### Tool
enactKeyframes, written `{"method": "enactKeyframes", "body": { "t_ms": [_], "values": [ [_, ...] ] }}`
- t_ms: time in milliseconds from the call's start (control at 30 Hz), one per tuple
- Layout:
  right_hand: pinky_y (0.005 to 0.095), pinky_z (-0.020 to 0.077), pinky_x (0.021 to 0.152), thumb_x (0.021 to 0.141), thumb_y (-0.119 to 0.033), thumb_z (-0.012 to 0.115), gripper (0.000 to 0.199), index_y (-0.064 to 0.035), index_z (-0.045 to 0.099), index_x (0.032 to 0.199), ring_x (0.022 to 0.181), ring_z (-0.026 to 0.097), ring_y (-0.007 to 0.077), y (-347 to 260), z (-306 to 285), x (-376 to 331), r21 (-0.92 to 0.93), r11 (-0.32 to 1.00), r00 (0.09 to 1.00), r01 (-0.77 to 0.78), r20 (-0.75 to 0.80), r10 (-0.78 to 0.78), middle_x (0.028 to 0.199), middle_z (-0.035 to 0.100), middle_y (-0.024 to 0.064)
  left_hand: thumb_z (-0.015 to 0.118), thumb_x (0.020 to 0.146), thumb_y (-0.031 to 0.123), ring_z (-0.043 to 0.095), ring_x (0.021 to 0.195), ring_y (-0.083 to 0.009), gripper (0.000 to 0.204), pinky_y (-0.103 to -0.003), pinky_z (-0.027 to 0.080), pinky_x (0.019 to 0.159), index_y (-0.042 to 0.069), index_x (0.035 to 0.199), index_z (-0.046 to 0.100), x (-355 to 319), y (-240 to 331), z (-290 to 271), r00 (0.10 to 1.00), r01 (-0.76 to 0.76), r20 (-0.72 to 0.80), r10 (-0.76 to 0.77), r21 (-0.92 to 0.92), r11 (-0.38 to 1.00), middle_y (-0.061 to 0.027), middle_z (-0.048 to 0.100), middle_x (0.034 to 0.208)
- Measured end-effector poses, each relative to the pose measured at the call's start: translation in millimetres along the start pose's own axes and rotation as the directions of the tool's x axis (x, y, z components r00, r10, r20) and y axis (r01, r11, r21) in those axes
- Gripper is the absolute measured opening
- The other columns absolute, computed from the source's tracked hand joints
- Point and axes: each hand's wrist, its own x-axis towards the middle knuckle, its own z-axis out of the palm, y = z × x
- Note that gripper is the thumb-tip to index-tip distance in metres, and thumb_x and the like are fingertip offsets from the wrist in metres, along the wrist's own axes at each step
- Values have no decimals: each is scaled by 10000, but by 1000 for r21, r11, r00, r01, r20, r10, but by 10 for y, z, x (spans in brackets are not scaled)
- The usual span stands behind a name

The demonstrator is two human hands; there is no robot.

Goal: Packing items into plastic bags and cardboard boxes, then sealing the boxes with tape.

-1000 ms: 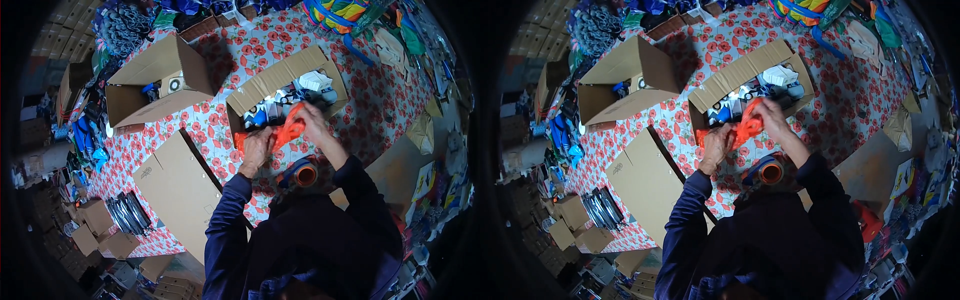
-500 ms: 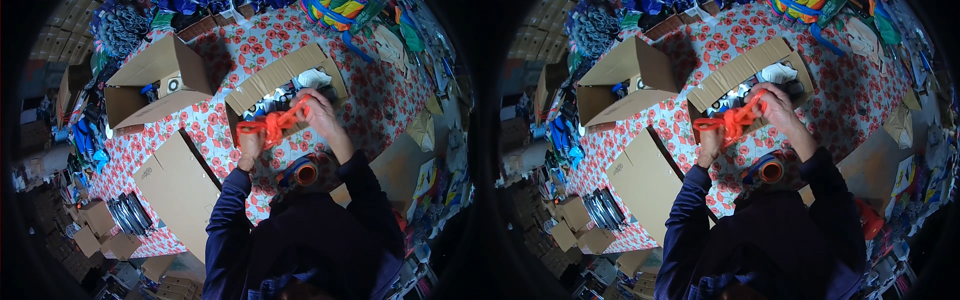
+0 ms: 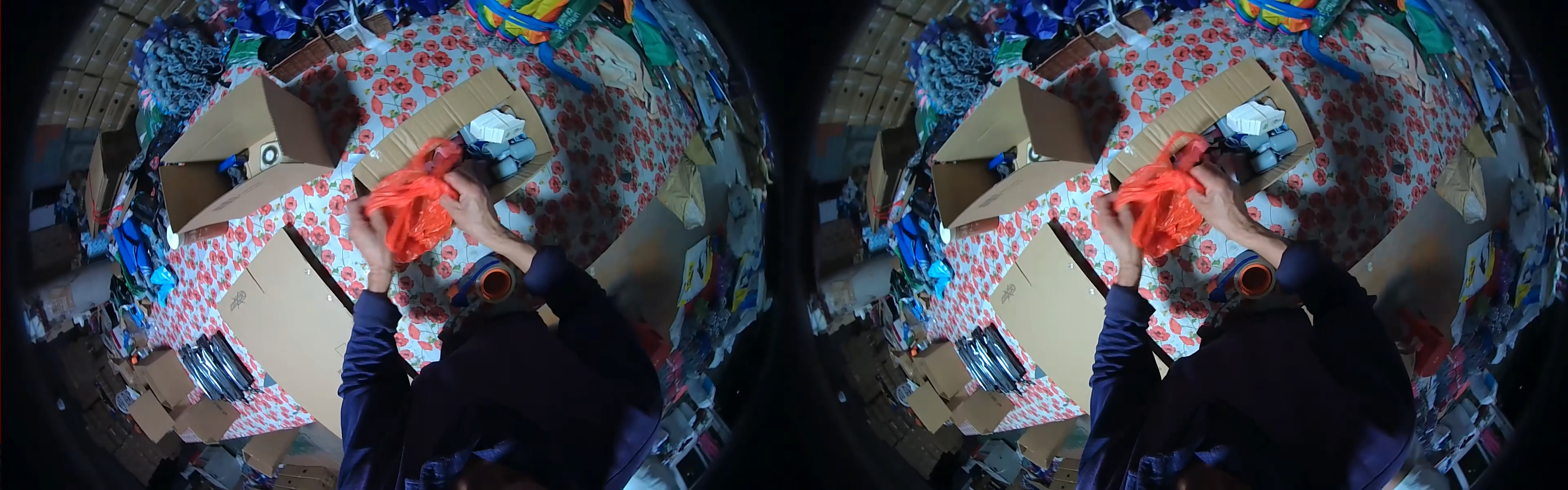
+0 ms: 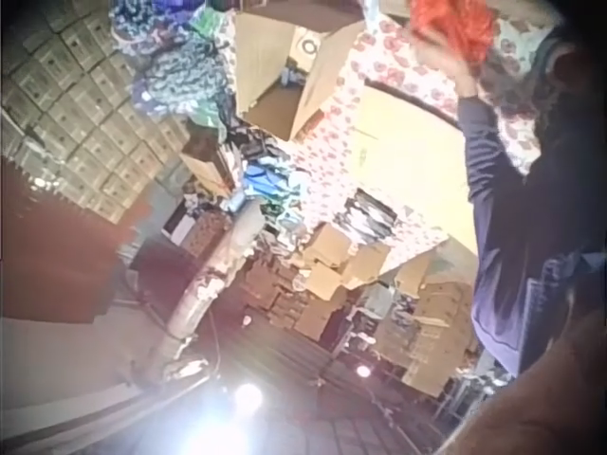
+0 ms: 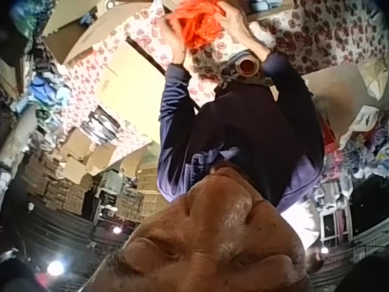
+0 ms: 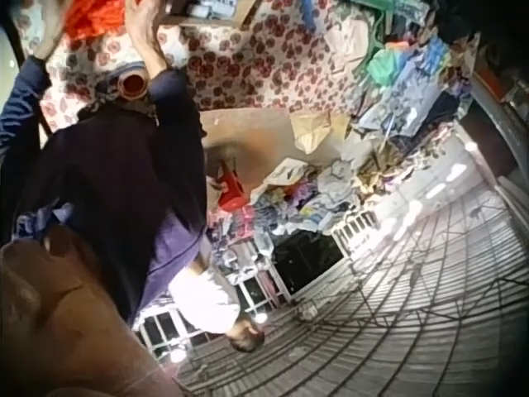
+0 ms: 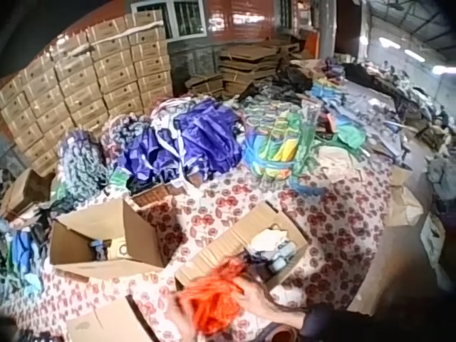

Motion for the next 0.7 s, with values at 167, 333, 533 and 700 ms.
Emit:
{"method": "enactKeyframes", "body": {
  "t_ms": [167,333,533,700],
  "values": [
    [255,506,759,809,-1,583,292,-10,646,1094,813,612,173,440,-65,279,532,846,944,-24,-267,195,1043,680,83,526,874,31,532,896,-196,214,-291,448,865,-8,1082,562,53,-13,-274,989,121,-62,-134,-176,977,-102,600,1022],
    [246,498,795,818,57,528,298,-5,651,1082,869,599,139,1,-463,350,583,809,968,78,-238,78,1050,672,52,603,848,46,535,1132,-291,363,-392,417,1008,-7,1205,561,44,348,-100,934,-313,-122,336,170,934,-155,563,1196],
    [248,475,846,857,77,496,319,-13,643,1125,889,594,158,-261,-656,331,547,799,968,249,-115,-223,1088,658,60,659,828,81,568,1094,-288,404,-436,401,1030,36,1224,593,212,698,39,772,-627,374,513,323,709,-119,614,1162],
    [276,481,860,852,89,497,322,-2,639,1126,944,604,195,-141,-835,432,355,836,907,419,-198,-371,1109,655,80,659,823,87,596,1003,-273,361,-406,433,973,59,1181,629,422,330,-58,816,-556,455,357,447,701,-76,657,1061]
  ]
}}
